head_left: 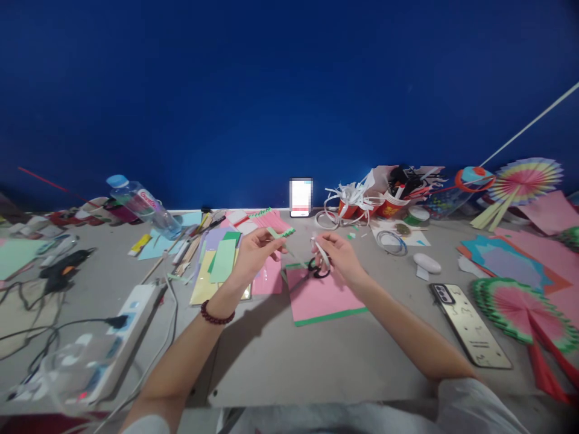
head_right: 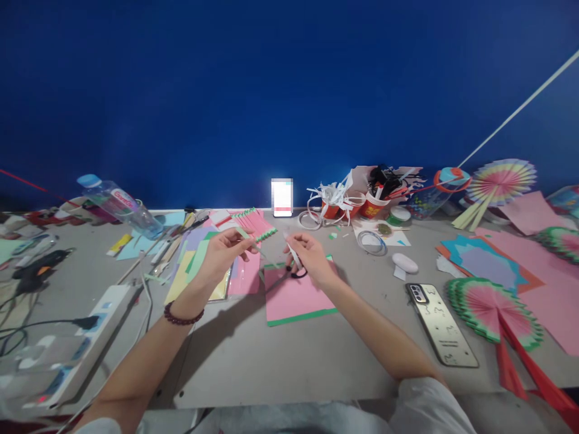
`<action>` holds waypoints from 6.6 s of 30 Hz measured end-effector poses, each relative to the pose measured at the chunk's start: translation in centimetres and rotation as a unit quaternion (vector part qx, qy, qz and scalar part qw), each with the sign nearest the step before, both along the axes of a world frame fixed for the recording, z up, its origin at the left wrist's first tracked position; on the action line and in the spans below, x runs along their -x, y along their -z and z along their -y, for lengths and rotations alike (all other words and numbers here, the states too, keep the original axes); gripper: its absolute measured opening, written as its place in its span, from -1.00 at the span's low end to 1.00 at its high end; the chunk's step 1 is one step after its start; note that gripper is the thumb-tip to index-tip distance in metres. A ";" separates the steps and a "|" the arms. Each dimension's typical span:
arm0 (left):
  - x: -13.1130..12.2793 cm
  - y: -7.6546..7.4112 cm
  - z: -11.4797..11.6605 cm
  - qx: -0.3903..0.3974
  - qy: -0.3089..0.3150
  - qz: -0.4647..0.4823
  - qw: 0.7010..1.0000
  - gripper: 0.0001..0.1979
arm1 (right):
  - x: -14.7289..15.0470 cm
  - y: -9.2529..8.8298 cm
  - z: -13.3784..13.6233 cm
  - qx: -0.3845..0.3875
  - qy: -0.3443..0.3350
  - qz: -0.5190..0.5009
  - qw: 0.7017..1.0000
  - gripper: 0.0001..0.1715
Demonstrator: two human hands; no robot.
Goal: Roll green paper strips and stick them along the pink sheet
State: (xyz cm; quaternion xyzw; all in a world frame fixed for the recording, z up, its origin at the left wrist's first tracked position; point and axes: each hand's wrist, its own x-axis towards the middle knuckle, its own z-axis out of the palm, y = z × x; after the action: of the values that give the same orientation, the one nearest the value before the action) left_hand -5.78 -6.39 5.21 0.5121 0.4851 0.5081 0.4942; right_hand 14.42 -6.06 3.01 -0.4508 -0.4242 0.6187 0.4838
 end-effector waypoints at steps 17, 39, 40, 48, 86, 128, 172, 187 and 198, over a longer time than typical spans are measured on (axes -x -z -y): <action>0.5 1.0 -0.8 0.019 -0.041 0.087 0.995 -0.68 | 0.3 -6.6 4.4 -0.125 -0.112 0.225 0.960 -0.74; -1.7 0.2 1.1 0.034 -0.048 0.008 0.998 -0.87 | 2.2 -3.7 1.4 -0.166 -0.102 0.211 0.958 -0.69; -1.7 0.2 1.1 0.029 -0.049 -0.001 0.998 -0.88 | 2.2 -3.6 1.3 -0.166 -0.100 0.209 0.959 -0.68; -1.8 0.7 1.3 0.002 -0.020 -0.046 0.999 -0.86 | 2.1 -3.2 0.8 -0.175 -0.094 0.218 0.956 -0.68; -2.0 0.7 1.5 0.023 -0.005 -0.050 0.998 -0.76 | 1.8 -2.5 0.4 -0.187 -0.086 0.228 0.952 -0.70; -1.9 0.9 1.6 -0.005 0.014 -0.048 0.999 -0.80 | 1.7 -2.5 0.6 -0.197 -0.089 0.250 0.944 -0.68; -1.7 0.4 1.5 0.018 -0.031 -0.026 0.999 -0.79 | 1.4 -2.1 0.3 -0.259 -0.069 0.313 0.911 -0.84; -2.0 1.5 1.2 -0.014 -0.066 -0.003 0.998 -0.76 | 1.6 -1.8 0.4 -0.232 -0.071 0.304 0.921 -0.86; -1.8 0.7 1.1 0.059 -0.050 0.036 0.996 -0.75 | 1.5 -1.8 0.4 -0.254 -0.076 0.317 0.911 -0.85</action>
State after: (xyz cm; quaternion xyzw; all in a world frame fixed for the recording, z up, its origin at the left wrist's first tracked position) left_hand -3.94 -7.54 4.52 0.4383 0.5216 0.5207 0.5145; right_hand 12.96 -6.42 4.85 -0.4512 -0.7310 0.3494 0.3741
